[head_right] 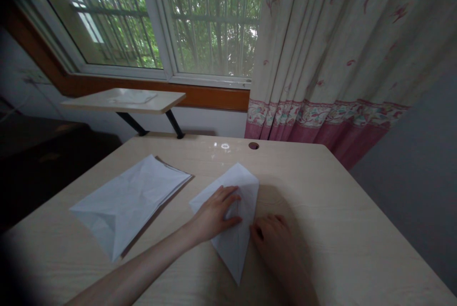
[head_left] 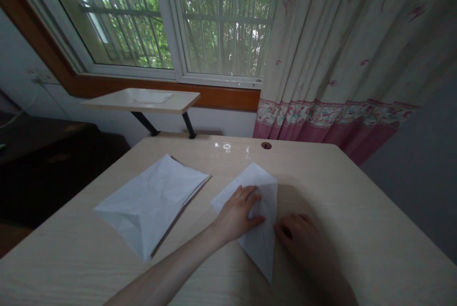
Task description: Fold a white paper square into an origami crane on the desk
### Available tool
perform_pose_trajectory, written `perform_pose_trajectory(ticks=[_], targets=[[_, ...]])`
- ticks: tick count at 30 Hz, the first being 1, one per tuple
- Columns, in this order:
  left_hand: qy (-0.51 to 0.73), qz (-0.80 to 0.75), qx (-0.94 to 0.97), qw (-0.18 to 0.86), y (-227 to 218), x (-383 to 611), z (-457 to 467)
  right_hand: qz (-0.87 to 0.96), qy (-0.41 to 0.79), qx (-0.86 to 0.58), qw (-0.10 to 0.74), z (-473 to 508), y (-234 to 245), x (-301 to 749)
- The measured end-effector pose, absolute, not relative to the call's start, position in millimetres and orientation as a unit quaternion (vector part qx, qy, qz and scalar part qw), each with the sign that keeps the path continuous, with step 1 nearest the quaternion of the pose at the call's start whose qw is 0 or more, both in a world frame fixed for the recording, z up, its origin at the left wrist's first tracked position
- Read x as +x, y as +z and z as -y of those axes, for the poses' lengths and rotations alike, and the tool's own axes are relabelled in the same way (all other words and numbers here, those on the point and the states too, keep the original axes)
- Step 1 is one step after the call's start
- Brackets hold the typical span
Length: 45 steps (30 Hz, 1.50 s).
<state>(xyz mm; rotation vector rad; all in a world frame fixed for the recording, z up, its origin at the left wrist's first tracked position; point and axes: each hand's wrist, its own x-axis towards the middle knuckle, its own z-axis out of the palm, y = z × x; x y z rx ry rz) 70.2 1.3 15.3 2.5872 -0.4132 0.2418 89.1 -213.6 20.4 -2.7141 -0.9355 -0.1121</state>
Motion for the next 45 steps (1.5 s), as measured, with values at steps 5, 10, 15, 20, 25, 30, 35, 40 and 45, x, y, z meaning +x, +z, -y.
perform_pose_trajectory(ticks=[5, 10, 15, 20, 25, 30, 35, 40, 45], targets=[[0.094, 0.151, 0.951, 0.252, 13, 71, -2, 0.312, -0.022, -0.939, 0.141, 215, 19, 83], [0.086, 0.147, 0.954, 0.247, 14, 70, -2, 0.312, -0.007, -0.937, 0.160, 216, 16, 75], [0.092, 0.148, 0.955, 0.241, 13, 69, -2, 0.316, -0.002, -0.931, 0.183, 217, 12, 63], [0.108, 0.148, 0.959, 0.215, 13, 69, -2, 0.327, 0.023, -0.926, 0.187, 215, 13, 50], [0.108, 0.150, 0.961, 0.204, 13, 70, -3, 0.364, 0.034, -0.912, 0.183, 216, 9, 43], [0.109, 0.147, 0.961, 0.208, 13, 69, -3, 0.373, 0.037, -0.907, 0.190, 221, 4, 39], [0.098, 0.142, 0.963, 0.207, 16, 69, -2, 0.371, 0.061, -0.906, 0.194, 222, 5, 37], [0.098, 0.143, 0.961, 0.213, 19, 69, -1, 0.374, 0.077, -0.898, 0.219, 222, 7, 37], [0.107, 0.131, 0.960, 0.222, 15, 69, -1, 0.376, 0.084, -0.889, 0.248, 219, 9, 36]])
